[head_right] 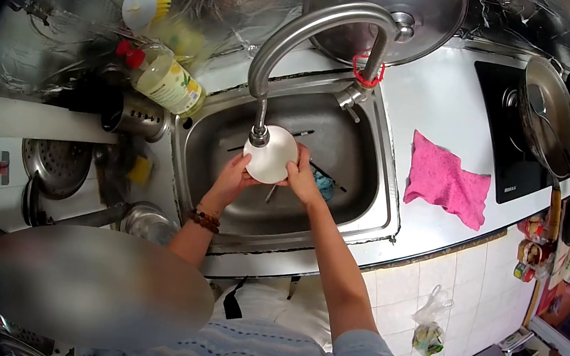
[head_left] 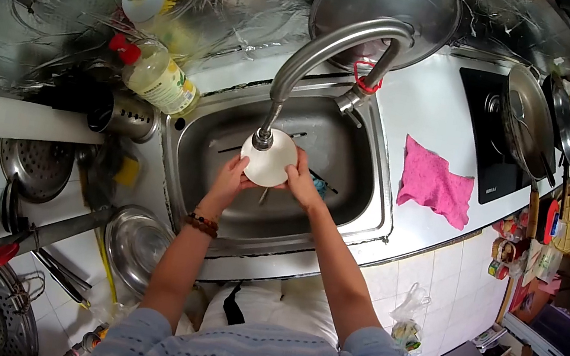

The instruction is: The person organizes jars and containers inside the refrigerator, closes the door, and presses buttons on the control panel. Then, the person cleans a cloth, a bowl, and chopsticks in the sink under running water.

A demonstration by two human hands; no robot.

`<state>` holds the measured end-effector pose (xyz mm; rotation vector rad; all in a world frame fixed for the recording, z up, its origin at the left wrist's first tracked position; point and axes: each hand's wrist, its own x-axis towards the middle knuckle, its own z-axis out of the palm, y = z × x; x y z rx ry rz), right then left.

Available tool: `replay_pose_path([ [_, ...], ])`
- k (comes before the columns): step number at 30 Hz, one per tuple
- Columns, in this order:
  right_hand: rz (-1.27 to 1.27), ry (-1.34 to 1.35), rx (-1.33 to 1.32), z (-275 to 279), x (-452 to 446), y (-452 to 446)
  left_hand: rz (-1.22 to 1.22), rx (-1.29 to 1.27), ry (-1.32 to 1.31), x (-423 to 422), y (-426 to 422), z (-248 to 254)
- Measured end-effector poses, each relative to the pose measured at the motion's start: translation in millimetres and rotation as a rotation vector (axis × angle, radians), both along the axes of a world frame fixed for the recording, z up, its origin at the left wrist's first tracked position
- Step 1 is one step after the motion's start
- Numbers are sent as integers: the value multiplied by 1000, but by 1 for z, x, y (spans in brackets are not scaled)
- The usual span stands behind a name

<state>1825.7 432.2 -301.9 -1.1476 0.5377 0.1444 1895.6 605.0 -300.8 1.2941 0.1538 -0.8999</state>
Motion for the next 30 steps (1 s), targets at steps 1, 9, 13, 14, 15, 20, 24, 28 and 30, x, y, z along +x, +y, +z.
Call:
replay_pose_path([
  [1,-9,8,98,-8,-8,0,-28,25,33,-1,4,-8],
  [9,-101,-166,-752,-13,-6,1,136,-15,157,-8,6,-16],
  [13,115,-65,-1148,31,-21,-6,87,144,118,-13,4,-54],
  [14,117,-66,-1151,32,-25,-8,60,245,99,-14,3,-61],
  [15,96,-137,-1284,34,-29,-12,58,240,99,-15,2,-67],
  [20,145,-303,-1500,67,-61,-52,-185,635,-158,-21,-3,-101],
  [24,8,-385,-1491,66,-108,-99,-270,698,-105,-21,-4,-128],
  [28,-525,-295,-1485,82,-120,-163,-380,647,-100,-18,-25,-82],
  [30,-805,-300,-1101,81,-94,-202,-431,637,-10,-19,-28,-81],
])
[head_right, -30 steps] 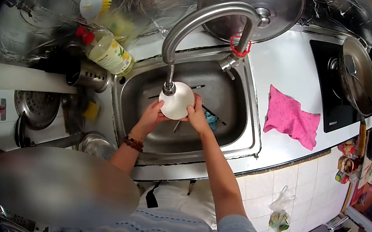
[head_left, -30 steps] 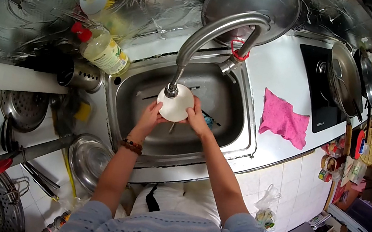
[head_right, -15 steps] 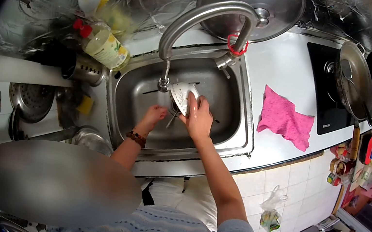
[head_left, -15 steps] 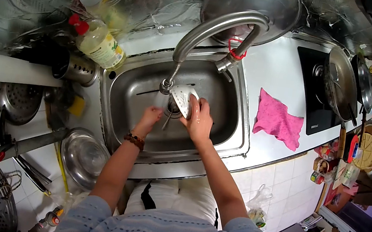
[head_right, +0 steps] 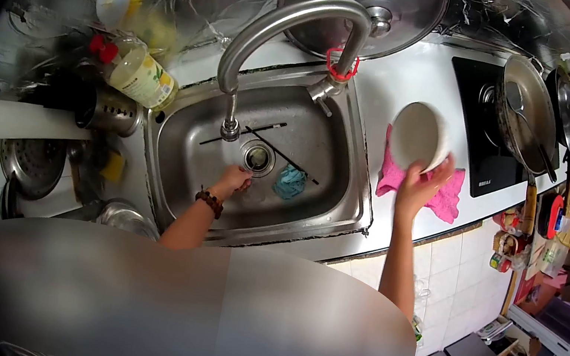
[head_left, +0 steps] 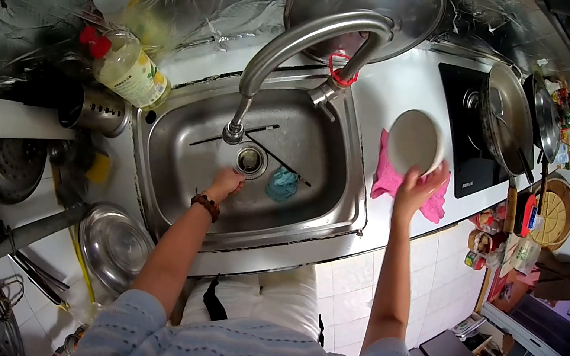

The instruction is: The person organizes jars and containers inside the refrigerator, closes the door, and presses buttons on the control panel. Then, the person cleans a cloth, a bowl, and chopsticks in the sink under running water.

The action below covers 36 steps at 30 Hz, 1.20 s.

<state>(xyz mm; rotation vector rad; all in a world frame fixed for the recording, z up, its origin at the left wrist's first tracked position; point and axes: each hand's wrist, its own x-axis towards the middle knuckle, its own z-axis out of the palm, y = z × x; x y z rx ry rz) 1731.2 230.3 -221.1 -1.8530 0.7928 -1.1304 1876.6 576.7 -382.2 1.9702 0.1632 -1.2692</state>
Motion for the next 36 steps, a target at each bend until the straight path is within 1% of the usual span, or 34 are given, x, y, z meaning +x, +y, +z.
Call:
replay_pose_path([
  [2,-134,106,387,-21,9,-61,4,-21,-72,0,-1,-12],
  [3,-132,105,387,-25,12,-79,6,-21,-73,0,-1,-15],
  [5,-66,-130,789,-29,16,-106,-66,-73,-153,2,2,-20],
  [6,-64,-128,788,-34,14,-119,-63,-74,-152,1,1,-14],
  [8,-57,-138,882,-42,9,-135,148,-134,-78,-3,4,1],
  [9,-77,-106,880,-41,7,-138,150,-132,-76,-1,8,8],
  [10,-75,-105,879,-40,6,-139,154,-158,-2,3,13,15],
  [11,-35,-79,880,-42,4,-144,158,-184,72,5,15,22],
  [12,6,-52,882,-46,2,-150,164,-186,72,6,15,33],
  [13,12,-46,883,-50,0,-156,252,-209,70,5,15,43],
  [14,-20,2,864,-56,-3,-161,343,-229,69,2,17,52],
  [15,-49,53,846,-58,-1,-160,356,-221,72,1,18,58],
  [16,-45,22,834,-58,-5,-157,359,-237,64,2,19,63],
  [18,-264,234,696,-22,5,-124,384,-242,46,3,24,68],
  [20,-429,396,-143,-11,6,-77,393,-276,28,2,24,70],
  [21,-437,445,-170,-9,10,-40,423,-275,18,-1,25,66],
  [22,-290,431,-61,-32,14,-4,432,-273,18,-1,23,69],
  [23,-29,588,9,-59,19,42,436,-281,21,-2,23,75],
  [24,296,706,-56,-104,29,98,437,-288,25,-4,24,79],
  [25,679,986,60,-66,48,134,437,-284,27,-5,25,78],
  [26,854,1104,-65,-85,59,160,437,-293,49,-3,27,78],
  [28,707,1468,-312,-147,72,190,438,-296,66,-2,29,79],
  [29,706,1463,-305,-160,78,193,439,-306,67,-1,30,81],
  [31,751,1569,-364,-172,83,195,429,-315,80,-3,33,84],
  [32,740,1571,-362,-168,85,188,429,-318,80,-3,32,84],
  [34,1052,1456,-174,-152,91,168,424,-329,72,0,32,82],
  [35,1047,1453,-180,-153,91,161,428,-333,78,-1,32,80],
  [36,1017,1061,481,-156,87,156,433,-333,89,-3,33,78],
])
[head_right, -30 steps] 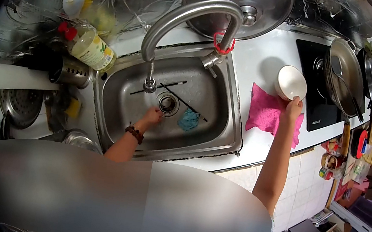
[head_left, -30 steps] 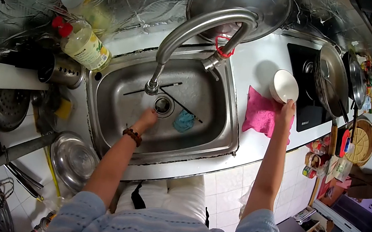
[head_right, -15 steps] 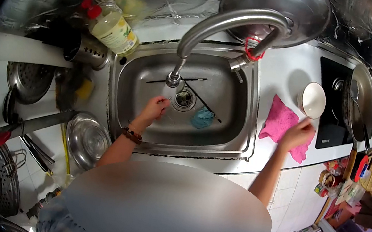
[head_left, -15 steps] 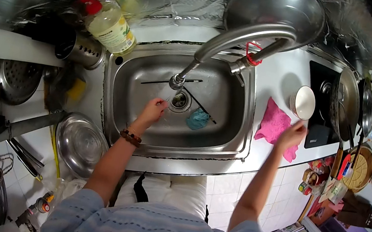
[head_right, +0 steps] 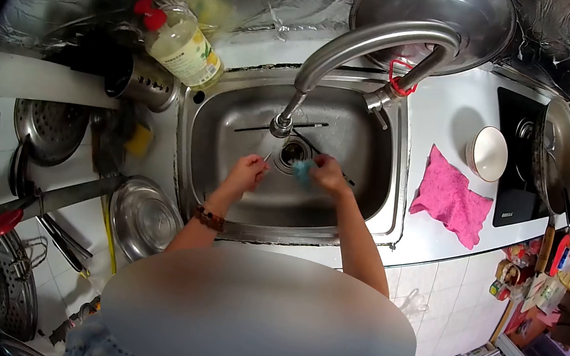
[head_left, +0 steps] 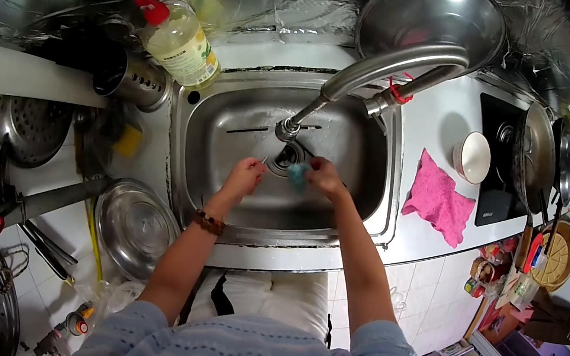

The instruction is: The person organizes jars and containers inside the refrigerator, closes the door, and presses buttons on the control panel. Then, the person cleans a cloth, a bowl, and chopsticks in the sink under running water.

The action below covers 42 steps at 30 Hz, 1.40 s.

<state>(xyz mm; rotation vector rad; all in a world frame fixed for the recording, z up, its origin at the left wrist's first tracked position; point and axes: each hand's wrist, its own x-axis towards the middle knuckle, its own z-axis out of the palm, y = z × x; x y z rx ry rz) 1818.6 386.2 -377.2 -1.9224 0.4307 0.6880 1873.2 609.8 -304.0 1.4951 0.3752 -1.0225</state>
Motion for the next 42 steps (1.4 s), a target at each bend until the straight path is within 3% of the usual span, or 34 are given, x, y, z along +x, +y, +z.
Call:
replay_pose_path([
  [1,-439,-41,537,-4,-3,-3,-1,-1,-1,-2,0,-3],
  [2,-438,-44,535,2,-1,2,-2,-29,-19,-4,-1,-1],
  [4,-807,-119,1101,27,5,22,2,-55,-39,-5,-5,6],
  [6,-838,-149,1114,43,13,40,-10,-159,-83,-8,-8,15],
  [8,-1027,-237,1247,55,25,61,-41,-117,-135,-14,-13,15],
  [10,-996,-178,1196,52,27,78,-75,-75,-189,-18,-17,14],
  [13,-1111,-202,1117,65,32,97,-125,128,-583,-26,-24,7],
  [15,-1156,-133,1002,91,41,94,-155,167,-605,-31,-23,5],
  [18,-1063,-245,946,75,54,88,-168,211,-615,-29,-21,15],
  [22,-1141,-285,862,40,52,86,-231,261,-513,-25,-15,14],
  [26,-1186,-166,1081,51,50,94,-234,299,-591,-9,-31,39],
  [28,-1047,-89,766,53,52,79,-321,323,-661,-10,-29,41],
  [30,-1138,-176,768,29,68,76,-310,314,-648,-11,-24,35],
  [32,-1332,-498,660,18,77,67,-293,310,-633,-14,-20,34],
  [34,-1260,-444,783,52,71,48,-265,304,-577,-14,-12,39],
  [36,-1285,-425,759,46,65,34,-238,301,-542,-8,-9,40],
  [38,-1307,-381,659,27,52,12,-205,290,-506,-2,-9,38],
  [40,-1009,-376,163,-22,33,-24,-180,302,-514,2,-6,34],
  [41,-1006,-374,161,-24,26,-28,-177,301,-512,4,-5,31],
  [42,-852,-236,-257,-24,16,-30,-213,323,-501,7,-4,28],
])
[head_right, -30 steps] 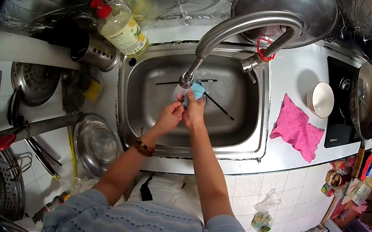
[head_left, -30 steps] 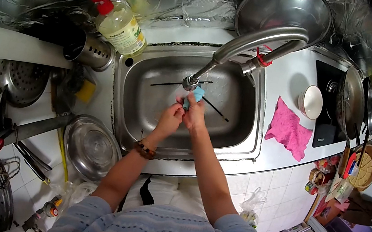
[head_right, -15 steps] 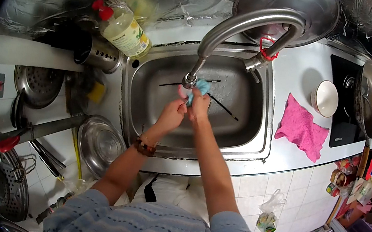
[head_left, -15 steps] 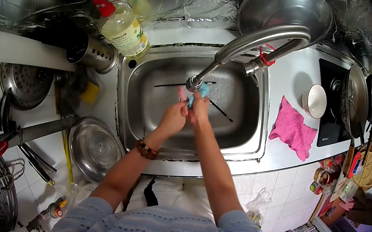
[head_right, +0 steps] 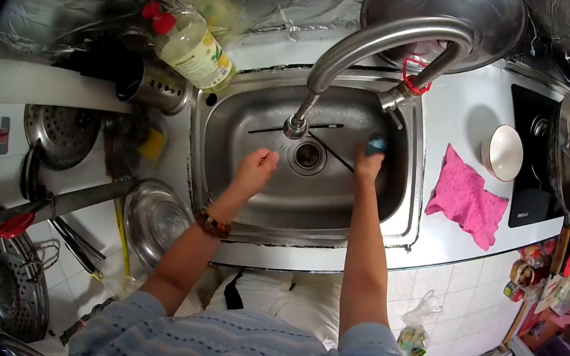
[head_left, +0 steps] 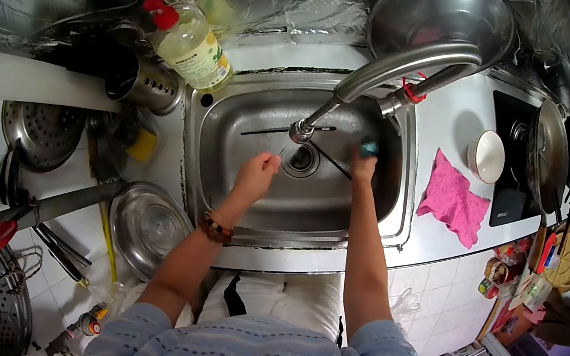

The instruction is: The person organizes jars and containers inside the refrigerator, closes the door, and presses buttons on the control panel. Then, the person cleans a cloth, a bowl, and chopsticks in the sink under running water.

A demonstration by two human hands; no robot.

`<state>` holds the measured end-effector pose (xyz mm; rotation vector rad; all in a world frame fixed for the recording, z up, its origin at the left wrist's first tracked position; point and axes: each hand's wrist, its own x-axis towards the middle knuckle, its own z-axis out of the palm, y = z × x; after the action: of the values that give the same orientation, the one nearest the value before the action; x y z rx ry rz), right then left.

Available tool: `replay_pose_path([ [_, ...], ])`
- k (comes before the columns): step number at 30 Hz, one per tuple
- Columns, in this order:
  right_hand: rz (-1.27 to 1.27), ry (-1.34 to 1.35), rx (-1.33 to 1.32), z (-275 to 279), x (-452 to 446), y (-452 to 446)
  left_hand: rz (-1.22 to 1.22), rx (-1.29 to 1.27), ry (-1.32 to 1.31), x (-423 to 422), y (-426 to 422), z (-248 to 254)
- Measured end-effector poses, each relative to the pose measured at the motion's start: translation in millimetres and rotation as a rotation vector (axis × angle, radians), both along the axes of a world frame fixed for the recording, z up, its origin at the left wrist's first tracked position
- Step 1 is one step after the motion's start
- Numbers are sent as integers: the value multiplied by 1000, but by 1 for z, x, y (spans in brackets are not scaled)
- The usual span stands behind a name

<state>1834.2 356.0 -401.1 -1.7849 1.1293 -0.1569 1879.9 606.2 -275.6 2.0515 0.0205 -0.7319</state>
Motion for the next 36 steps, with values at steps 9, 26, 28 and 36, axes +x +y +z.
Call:
replay_pose_path([
  [9,0,-461,651,89,32,90,50,-328,225,5,-11,-3],
  [26,430,-430,567,105,20,105,82,-437,340,26,-18,-7],
  [28,443,-503,592,96,19,107,87,-385,304,29,-21,-6],
  [36,272,-423,828,110,34,113,-33,-681,278,26,-8,-7],
])
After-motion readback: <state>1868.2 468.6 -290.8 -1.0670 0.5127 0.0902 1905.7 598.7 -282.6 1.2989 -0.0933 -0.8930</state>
